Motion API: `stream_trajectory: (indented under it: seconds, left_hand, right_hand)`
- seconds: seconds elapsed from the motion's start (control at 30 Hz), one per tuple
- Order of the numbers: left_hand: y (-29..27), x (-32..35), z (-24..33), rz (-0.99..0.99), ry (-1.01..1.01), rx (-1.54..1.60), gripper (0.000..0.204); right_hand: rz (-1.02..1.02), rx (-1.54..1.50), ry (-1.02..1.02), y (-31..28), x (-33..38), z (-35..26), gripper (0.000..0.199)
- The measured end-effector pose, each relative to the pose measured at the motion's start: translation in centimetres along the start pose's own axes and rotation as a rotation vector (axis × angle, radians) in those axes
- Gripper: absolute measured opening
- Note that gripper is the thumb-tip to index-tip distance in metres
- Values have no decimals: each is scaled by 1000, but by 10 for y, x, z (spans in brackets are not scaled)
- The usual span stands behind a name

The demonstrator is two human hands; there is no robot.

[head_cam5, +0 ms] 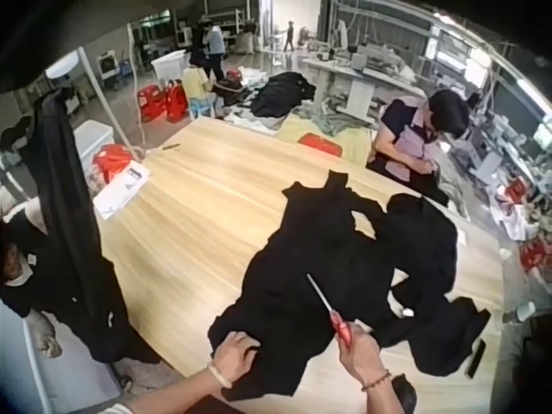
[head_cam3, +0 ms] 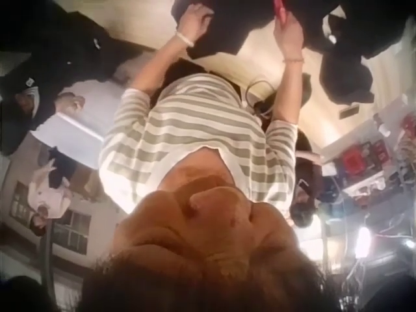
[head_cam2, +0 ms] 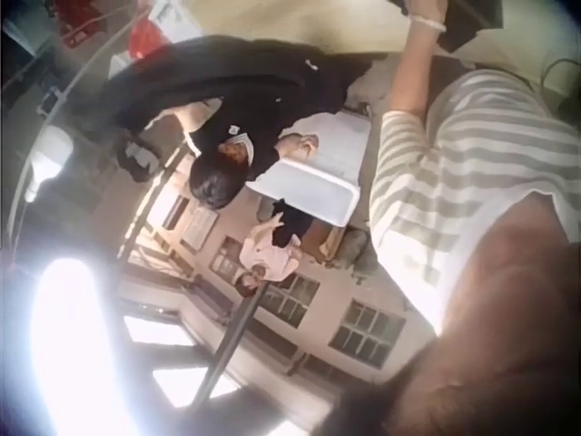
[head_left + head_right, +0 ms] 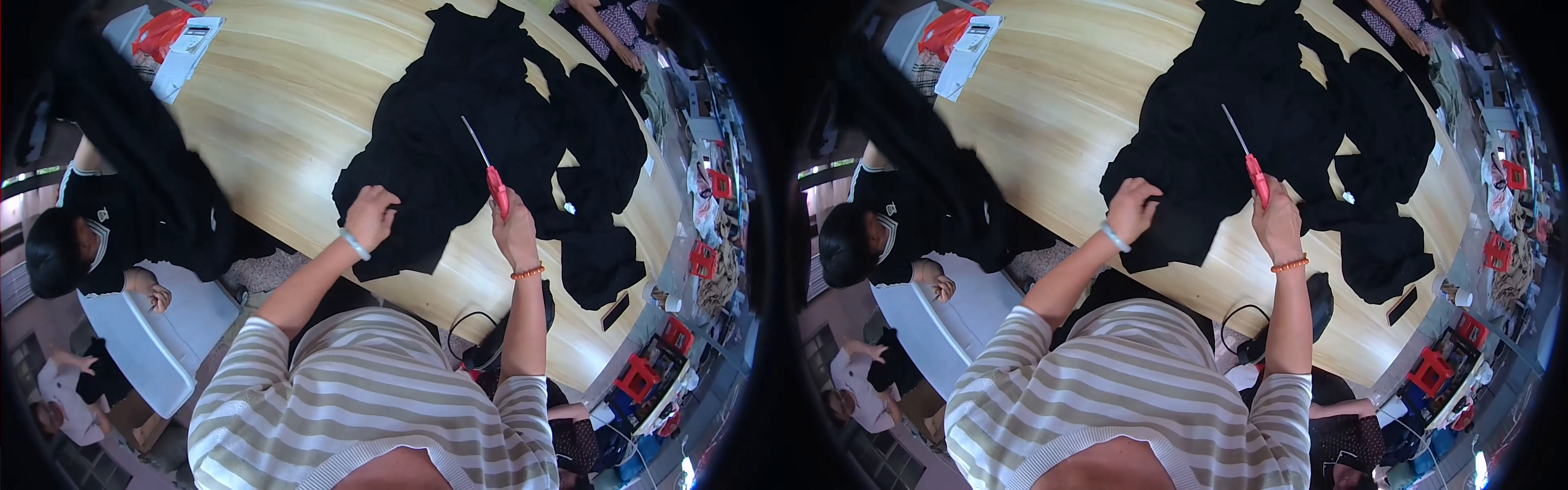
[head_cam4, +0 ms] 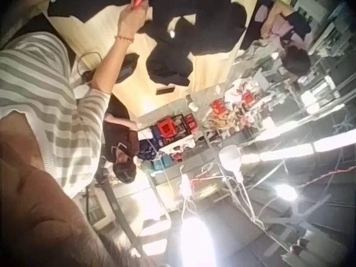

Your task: Trim loose threads from black fabric garment pieces using scissors.

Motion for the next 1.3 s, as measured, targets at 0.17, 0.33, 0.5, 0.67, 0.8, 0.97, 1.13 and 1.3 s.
stream_trajectory:
  seconds: [0.17,0.33,0.5,0.67,0.8,0.97,1.13,1.3]
  left_hand:
    - [-80,37,-20,166,-196,406,16]
    - [-95,82,-100,441,-515,710,9]
    - [-92,57,-62,486,-468,986,10]
    - [-29,33,89,-132,10,885,8]
    - [60,81,149,-1005,291,721,10]
    - [11,59,80,-58,94,52,37]
    - [40,41,35,-92,-3,-184,35]
    - [-8,31,42,91,-8,143,24]
  right_hand:
    - [-7,-44,-3,-2,2,12,31]
    - [57,-45,-124,7,-8,-9,32]
    - [44,-70,-146,9,-6,-1,33]
    - [71,-124,-156,-8,-5,-7,33]
    - [42,-97,-127,-21,-8,-15,30]
    - [0,10,-74,-10,-16,-19,37]
    - [11,23,-68,25,-52,-29,43]
    - [-48,25,-4,26,-62,1,42]
Point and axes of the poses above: each hand's wrist, its own x-axis away from the middle knuckle, its own y-axis out of the palm, z = x × y, the point moved 5 cm from there along -x, towards the middle knuckle, and after that the axes turned 5 degrees about -z, right-handed, at the moved point
